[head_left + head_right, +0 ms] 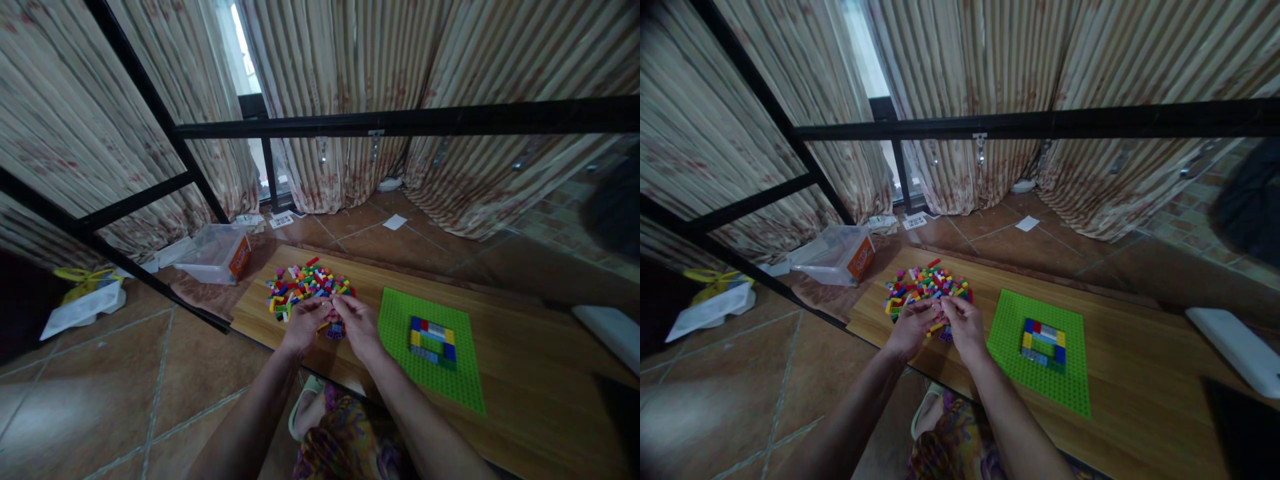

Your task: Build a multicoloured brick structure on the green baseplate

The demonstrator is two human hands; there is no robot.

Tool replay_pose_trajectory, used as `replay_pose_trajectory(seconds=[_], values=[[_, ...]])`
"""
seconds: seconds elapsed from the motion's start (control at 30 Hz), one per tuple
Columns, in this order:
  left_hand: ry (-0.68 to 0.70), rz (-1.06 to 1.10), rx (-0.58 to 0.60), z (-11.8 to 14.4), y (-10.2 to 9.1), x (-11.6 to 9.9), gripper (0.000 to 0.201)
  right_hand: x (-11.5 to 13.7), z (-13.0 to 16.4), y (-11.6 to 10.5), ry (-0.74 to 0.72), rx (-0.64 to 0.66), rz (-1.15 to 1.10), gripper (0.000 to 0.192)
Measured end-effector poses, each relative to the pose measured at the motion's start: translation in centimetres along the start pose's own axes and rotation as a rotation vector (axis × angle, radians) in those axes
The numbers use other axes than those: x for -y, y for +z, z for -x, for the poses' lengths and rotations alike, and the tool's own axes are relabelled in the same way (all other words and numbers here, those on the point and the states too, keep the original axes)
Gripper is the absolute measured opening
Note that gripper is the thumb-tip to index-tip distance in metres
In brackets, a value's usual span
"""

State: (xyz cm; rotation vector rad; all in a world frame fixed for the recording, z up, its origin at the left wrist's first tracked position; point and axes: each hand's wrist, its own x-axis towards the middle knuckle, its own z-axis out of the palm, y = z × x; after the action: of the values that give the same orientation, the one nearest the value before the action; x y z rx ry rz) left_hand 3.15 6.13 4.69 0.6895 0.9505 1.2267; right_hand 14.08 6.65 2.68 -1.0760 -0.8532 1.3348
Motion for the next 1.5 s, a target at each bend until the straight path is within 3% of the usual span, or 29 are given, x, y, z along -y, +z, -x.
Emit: replay_pose_trajectory(seconds=[0.3, 0.47, 0.63, 0.8, 0.9, 1.03, 1.13, 1.23, 1.37, 1.5], values=[[-0.041, 0.01, 0.003, -0.4, -1.0, 0.6, 0.039, -0.4, -0.1, 0.2, 0.05, 0.004, -0.038, 0.044], [-0.039, 0.078, -0.054, -0.7, -1.0, 0.6, 0.038, -0.9, -0.6, 0.2, 0.046, -0.017, 0.006, 0.043], [-0.013, 0.059, -0.123, -1.1, -1.5, 0.8, 0.04, -1.5, -2.4, -0.5, -0.073, -0.061, 0.353, 0.03], [0.034, -0.068, -0.183, -1.4, -2.2, 1.2, 0.045, -1.5, -3.8, -1.1, -0.24, 0.022, 0.721, 0.026], [0.048, -0.117, -0.193, -1.6, -2.4, 1.4, 0.045, -1.3, -3.7, -1.1, -0.217, 0.031, 0.692, 0.027], [0.081, -0.21, -0.18, -1.8, -2.4, 1.7, 0.041, -1.0, -2.8, -0.7, -0.022, 0.097, 0.46, 0.044], [0.136, -0.314, -0.171, -2.0, -2.3, 1.7, 0.032, -0.9, -2.1, -0.7, 0.041, 0.092, 0.354, 0.05], [0.199, -0.555, -0.231, -2.3, -2.3, 1.3, 0.021, -0.8, -1.7, -1.6, -0.023, 0.027, 0.42, 0.047], [0.286, -0.977, -0.298, -3.3, -2.8, 0.8, 0.015, -0.5, -2.2, -3.6, -0.211, -0.056, 0.782, 0.033], [0.353, -1.175, -0.255, -3.8, -3.2, 0.7, 0.026, -0.1, -3.7, -4.3, -0.285, -0.071, 1.121, 0.028]])
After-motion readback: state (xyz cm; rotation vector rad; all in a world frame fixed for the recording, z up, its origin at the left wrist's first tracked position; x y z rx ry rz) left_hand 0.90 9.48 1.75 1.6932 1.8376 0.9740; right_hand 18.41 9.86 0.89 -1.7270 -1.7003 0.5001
